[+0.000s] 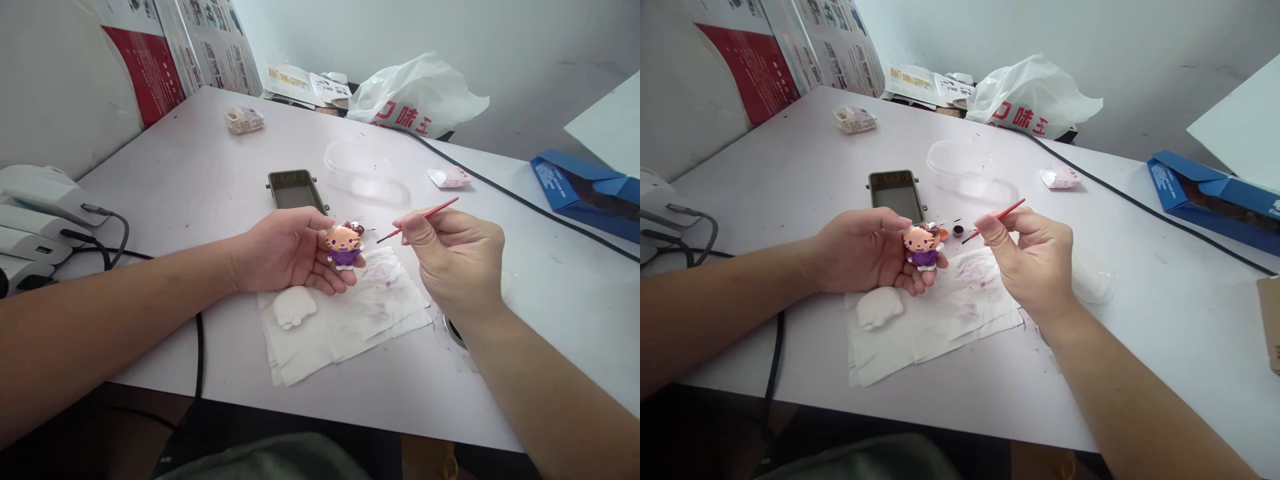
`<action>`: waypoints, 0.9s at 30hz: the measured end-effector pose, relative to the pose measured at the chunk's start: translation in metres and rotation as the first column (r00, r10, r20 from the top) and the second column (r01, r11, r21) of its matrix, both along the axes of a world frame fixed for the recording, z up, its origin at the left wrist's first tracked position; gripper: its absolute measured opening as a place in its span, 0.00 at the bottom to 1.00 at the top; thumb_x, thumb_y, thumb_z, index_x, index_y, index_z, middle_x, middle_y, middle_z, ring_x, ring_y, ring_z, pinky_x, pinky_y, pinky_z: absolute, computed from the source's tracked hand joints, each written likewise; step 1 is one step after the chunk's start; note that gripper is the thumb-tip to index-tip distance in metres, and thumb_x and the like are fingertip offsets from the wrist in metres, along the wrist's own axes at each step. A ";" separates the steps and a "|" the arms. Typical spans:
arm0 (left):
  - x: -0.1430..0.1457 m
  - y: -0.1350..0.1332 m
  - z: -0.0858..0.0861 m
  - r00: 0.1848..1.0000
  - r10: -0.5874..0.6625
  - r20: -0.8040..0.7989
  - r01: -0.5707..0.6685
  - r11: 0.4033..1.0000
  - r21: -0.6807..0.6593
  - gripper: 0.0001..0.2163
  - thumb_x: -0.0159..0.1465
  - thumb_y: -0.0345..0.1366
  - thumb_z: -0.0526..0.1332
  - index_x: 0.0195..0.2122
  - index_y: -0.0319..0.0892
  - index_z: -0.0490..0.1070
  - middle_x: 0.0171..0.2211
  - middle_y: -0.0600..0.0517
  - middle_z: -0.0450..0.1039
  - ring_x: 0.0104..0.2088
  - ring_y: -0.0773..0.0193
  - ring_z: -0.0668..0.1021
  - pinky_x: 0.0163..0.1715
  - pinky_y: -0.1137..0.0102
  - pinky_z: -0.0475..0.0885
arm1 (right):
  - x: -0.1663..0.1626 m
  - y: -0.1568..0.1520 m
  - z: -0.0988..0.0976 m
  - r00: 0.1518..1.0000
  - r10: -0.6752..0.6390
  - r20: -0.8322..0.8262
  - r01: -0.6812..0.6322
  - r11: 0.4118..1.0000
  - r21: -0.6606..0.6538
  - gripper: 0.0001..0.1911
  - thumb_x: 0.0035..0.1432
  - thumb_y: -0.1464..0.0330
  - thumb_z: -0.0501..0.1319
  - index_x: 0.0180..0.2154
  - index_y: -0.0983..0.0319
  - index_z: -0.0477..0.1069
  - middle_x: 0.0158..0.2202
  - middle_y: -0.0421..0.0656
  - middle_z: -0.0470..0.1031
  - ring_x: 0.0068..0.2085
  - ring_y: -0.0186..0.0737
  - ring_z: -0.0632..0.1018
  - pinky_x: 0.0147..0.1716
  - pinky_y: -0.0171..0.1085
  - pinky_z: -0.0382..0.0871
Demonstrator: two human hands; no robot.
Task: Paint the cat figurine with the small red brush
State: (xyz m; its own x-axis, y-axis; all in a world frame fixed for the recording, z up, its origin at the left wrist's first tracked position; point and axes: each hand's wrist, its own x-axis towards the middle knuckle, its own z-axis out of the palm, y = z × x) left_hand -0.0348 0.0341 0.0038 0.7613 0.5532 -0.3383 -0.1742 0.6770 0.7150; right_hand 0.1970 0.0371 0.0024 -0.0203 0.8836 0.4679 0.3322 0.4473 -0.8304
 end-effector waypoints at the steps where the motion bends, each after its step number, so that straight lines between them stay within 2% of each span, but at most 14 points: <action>1: 0.000 0.000 0.000 1.000 -0.001 -0.003 0.001 1.000 0.002 0.22 0.57 0.48 0.59 0.40 0.32 0.78 0.33 0.43 0.80 0.33 0.59 0.80 0.38 0.67 0.74 | 0.000 -0.001 0.000 1.000 0.016 0.003 -0.016 1.000 0.002 0.08 0.57 0.62 0.71 0.26 0.56 0.80 0.26 0.37 0.79 0.30 0.36 0.78 0.34 0.40 0.71; 4: 0.001 0.000 0.001 1.000 0.012 -0.011 -0.012 1.000 0.005 0.22 0.58 0.48 0.59 0.40 0.32 0.78 0.33 0.43 0.80 0.33 0.59 0.80 0.38 0.67 0.74 | -0.001 -0.003 0.001 0.999 0.048 0.012 -0.048 0.999 0.009 0.07 0.56 0.63 0.72 0.27 0.55 0.80 0.26 0.36 0.79 0.29 0.34 0.77 0.33 0.39 0.69; 13: -0.001 -0.001 0.001 1.000 0.008 0.015 -0.008 1.000 -0.002 0.21 0.60 0.48 0.58 0.41 0.32 0.77 0.35 0.42 0.80 0.33 0.58 0.80 0.39 0.65 0.71 | 0.001 -0.004 0.002 0.997 0.069 0.034 -0.068 0.997 -0.027 0.11 0.56 0.62 0.72 0.25 0.58 0.78 0.24 0.36 0.75 0.27 0.30 0.72 0.31 0.35 0.66; 27: 0.000 -0.001 0.000 1.000 0.019 0.015 -0.019 0.999 0.033 0.20 0.60 0.48 0.57 0.40 0.36 0.76 0.36 0.44 0.79 0.34 0.59 0.78 0.38 0.66 0.72 | 0.002 -0.005 0.000 0.997 0.076 0.013 -0.075 0.996 -0.038 0.13 0.55 0.58 0.72 0.25 0.58 0.76 0.24 0.38 0.73 0.28 0.35 0.71 0.30 0.40 0.64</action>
State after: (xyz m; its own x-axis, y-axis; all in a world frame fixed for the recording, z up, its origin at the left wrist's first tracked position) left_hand -0.0348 0.0328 0.0035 0.7552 0.5782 -0.3086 -0.1975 0.6497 0.7341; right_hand 0.1991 0.0321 0.0021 -0.0943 0.8962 0.4336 0.3110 0.4402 -0.8423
